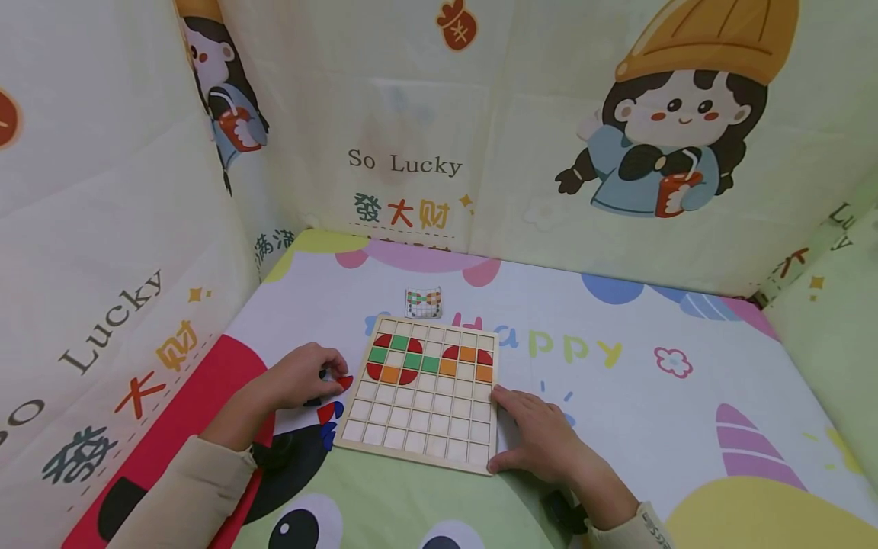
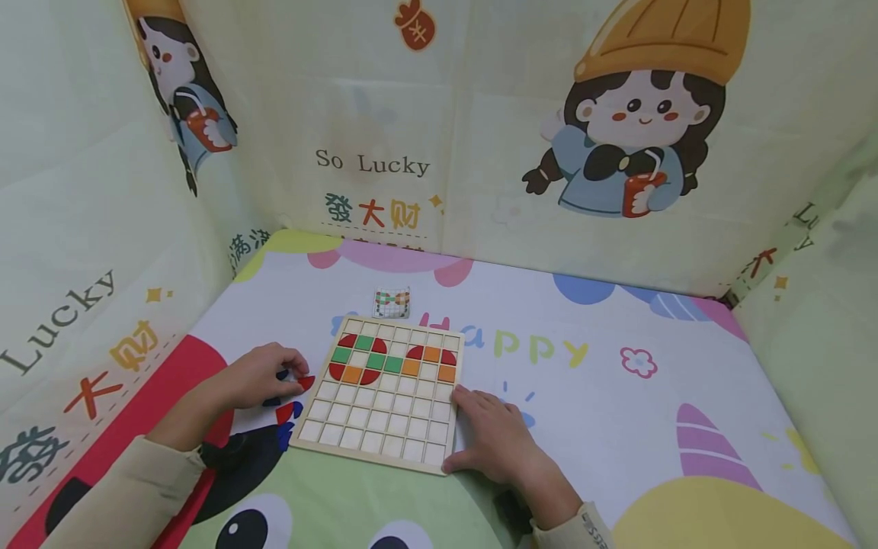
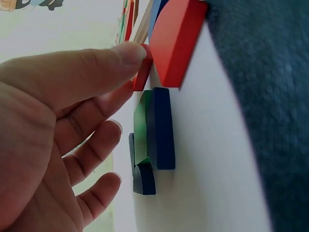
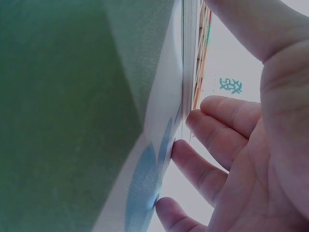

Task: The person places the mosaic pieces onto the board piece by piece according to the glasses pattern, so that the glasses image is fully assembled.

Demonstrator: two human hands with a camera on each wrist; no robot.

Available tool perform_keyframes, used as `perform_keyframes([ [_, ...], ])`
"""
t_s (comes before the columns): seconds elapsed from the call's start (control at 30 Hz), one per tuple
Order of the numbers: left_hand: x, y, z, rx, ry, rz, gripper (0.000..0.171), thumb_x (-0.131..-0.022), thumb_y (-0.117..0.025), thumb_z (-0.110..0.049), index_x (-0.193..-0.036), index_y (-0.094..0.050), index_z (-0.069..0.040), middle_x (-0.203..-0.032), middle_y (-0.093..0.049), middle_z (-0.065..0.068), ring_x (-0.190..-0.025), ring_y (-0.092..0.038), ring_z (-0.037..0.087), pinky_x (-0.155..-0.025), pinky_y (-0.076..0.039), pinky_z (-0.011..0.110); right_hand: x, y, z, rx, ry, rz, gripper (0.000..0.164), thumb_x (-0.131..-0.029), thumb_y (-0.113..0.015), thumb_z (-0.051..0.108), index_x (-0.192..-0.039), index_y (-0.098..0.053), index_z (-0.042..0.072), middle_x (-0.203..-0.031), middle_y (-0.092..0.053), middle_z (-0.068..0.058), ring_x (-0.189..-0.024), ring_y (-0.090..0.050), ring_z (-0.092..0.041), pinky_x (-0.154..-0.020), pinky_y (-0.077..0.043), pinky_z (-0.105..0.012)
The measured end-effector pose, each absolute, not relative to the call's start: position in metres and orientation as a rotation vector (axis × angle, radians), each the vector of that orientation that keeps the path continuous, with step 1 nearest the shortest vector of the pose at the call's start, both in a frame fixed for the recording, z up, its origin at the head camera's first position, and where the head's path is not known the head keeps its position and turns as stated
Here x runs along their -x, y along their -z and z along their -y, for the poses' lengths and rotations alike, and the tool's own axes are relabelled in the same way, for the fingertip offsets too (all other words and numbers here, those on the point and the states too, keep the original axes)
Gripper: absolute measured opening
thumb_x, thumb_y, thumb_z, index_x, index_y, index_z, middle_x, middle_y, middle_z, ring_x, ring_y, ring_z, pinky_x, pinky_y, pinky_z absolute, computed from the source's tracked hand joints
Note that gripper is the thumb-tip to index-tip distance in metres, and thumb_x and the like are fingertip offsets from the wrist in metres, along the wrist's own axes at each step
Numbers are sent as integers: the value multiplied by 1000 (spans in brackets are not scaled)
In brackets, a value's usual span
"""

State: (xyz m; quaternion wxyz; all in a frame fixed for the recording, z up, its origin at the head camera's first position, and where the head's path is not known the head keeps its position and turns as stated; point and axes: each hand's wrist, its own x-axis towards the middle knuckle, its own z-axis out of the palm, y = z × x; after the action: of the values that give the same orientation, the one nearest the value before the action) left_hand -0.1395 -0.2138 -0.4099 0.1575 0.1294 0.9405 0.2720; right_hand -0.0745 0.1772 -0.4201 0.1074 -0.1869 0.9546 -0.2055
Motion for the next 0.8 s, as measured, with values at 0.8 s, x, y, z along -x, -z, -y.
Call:
perform_keyframes([
  [0.8, 145, 416, 212, -344, -729, -2786, 43, -78, -84, -14, -116, -69, -4, -106, -62, 11, -101, -54, 28, -66, -58, 33, 75, 420, -177, 546, 594, -2815, 105, -62, -91, 54, -147, -49, 8, -148, -50, -9, -135, -43, -33, -101, -35, -60],
])
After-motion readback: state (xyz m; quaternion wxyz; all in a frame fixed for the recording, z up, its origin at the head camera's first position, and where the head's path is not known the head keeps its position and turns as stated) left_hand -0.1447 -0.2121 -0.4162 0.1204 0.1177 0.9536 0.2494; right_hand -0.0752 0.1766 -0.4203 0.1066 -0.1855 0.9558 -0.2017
